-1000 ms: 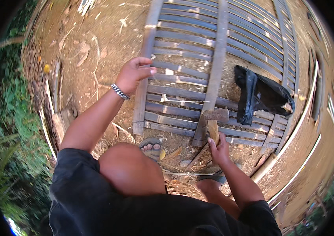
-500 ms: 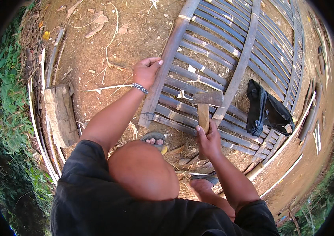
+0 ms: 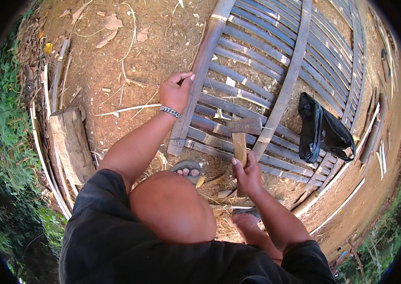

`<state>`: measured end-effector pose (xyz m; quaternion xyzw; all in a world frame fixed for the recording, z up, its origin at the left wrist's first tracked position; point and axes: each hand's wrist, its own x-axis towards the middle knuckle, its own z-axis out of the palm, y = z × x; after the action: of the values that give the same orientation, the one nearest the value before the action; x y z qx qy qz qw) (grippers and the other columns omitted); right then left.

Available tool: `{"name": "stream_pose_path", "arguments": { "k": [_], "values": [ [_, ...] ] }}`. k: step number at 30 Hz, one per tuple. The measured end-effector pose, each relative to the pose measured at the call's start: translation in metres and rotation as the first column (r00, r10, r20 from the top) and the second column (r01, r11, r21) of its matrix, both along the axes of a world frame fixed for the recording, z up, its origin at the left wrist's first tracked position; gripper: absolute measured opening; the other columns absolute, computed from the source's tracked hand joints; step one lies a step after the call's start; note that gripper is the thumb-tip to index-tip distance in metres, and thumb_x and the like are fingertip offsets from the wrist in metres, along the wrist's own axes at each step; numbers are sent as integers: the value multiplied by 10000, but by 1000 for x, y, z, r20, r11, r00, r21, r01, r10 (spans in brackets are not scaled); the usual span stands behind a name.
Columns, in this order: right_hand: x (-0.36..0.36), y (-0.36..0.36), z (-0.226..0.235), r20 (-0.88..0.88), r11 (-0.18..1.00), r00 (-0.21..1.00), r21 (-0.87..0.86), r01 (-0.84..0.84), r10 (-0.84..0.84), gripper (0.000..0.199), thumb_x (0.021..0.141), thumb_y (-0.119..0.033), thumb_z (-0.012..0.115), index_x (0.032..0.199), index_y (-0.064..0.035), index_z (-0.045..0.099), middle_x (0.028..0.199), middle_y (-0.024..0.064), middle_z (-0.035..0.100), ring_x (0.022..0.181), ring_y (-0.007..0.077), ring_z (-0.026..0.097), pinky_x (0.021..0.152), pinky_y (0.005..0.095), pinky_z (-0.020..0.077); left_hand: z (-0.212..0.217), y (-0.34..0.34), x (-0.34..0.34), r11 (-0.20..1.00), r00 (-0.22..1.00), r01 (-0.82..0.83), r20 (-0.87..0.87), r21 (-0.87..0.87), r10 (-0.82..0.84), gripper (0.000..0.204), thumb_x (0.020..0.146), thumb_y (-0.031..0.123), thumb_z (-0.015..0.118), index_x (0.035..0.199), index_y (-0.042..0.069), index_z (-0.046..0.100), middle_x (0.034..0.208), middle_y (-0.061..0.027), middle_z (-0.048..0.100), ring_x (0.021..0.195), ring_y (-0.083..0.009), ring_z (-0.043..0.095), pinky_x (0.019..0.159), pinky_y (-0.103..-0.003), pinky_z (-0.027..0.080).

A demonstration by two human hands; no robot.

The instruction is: The person assembles a bamboo panel by aligning bamboo slats onto crossbeams and hammering them into place using a small mallet.

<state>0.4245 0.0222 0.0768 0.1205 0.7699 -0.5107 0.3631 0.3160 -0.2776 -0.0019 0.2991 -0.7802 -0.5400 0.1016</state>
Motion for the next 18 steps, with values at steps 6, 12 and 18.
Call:
{"name": "stream_pose_path", "arguments": {
  "k": [6,12,18],
  "values": [
    [-2,-10,-7,-85,999,995,-2,-45,45,375,1001,-224,683,1303,-48,546,794,63,650,629,110,594,587,305,488,-9,12,3,986,998,-46,-58,-161,37,159,927,178,747,1004,43,781,962,-118,767,866,-200,726,796,-317,550],
    [-22,-22,2,-39,998,997,4,-70,70,378,1002,-227,680,1304,-43,545,845,88,667,686,153,630,647,332,513,-16,17,2,940,991,-52,-133,-337,7,137,935,168,711,995,51,749,967,-141,741,908,-303,711,820,-387,545],
    [-33,-20,-1,-103,996,991,10,-87,87,381,1007,-221,673,1312,-45,528,833,77,663,645,132,624,605,305,504,-13,19,-1,921,981,-21,-185,-390,-56,72,918,88,652,973,57,687,937,-138,701,912,-358,657,838,-450,504]
  ]
}}
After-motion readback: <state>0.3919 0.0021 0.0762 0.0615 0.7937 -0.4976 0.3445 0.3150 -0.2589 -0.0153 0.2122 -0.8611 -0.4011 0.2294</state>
